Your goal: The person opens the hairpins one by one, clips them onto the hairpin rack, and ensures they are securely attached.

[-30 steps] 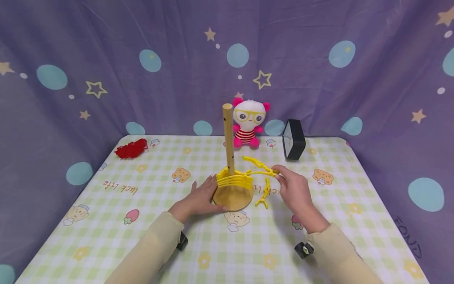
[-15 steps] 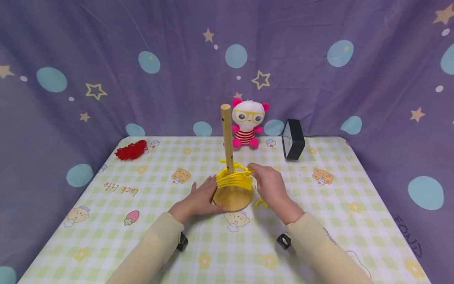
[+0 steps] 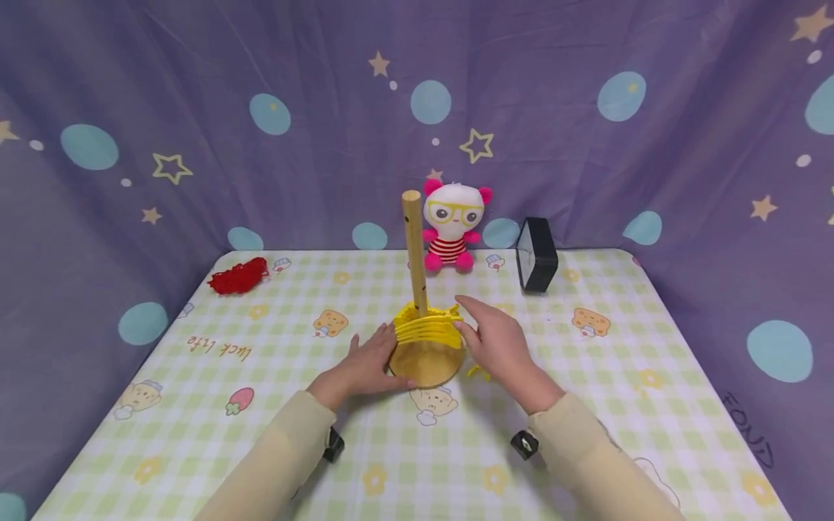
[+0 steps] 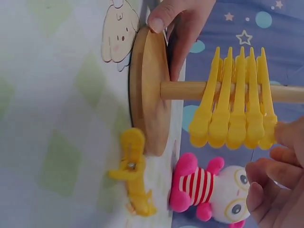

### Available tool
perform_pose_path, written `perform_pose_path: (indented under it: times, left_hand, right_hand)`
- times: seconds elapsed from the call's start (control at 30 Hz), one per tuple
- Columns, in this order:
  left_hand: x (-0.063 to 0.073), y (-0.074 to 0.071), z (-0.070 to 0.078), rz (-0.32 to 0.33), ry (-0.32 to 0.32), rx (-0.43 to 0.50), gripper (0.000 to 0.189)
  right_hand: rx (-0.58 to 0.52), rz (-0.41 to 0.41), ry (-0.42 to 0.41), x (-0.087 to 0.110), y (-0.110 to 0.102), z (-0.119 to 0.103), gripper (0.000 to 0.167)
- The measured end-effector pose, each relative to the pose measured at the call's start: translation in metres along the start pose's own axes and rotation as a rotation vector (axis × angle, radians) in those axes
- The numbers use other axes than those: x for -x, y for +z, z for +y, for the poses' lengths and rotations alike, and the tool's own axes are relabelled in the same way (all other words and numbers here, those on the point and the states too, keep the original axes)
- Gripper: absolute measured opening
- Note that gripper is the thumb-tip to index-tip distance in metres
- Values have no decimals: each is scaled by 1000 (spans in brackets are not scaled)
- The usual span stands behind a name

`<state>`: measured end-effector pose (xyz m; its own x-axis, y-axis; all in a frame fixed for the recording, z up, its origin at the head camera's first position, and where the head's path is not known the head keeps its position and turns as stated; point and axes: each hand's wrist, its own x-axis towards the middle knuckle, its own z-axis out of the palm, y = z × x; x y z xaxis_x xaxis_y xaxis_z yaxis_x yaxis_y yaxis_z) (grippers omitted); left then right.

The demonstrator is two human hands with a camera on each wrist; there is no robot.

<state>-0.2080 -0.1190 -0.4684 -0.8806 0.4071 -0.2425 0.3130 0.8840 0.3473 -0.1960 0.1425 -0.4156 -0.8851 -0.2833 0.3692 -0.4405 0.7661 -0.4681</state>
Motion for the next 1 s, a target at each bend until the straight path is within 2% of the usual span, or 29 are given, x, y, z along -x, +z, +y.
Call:
perform_pose_path:
  times: [0.17, 0.23, 0.3, 0.4, 0.5, 0.63, 1.0]
  left_hand:
    - [0, 0, 0, 3, 11, -1, 116]
    - [0, -1, 0, 3, 8, 0, 116]
    - [1, -2, 1, -1, 0, -4, 116]
    - [1, -5, 2, -5, -6, -9, 116]
    - [3, -8, 3, -8, -8, -9, 115]
    - [4, -8, 3, -7, -7, -4, 115]
    - [3, -3, 2, -5, -5, 10, 114]
  right_hand:
    - [-29, 48, 126, 10, 0, 12, 28]
    - [-21, 44, 169, 14, 1, 18, 21]
    - [-5, 9, 214, 17, 2, 23, 18]
    - [23, -89, 284, 21, 5, 30, 18]
    - [40, -180, 330, 25, 9, 34, 22]
    - [66, -254, 368, 29, 15, 36, 32]
    - [175, -358, 391, 29, 27, 32, 54]
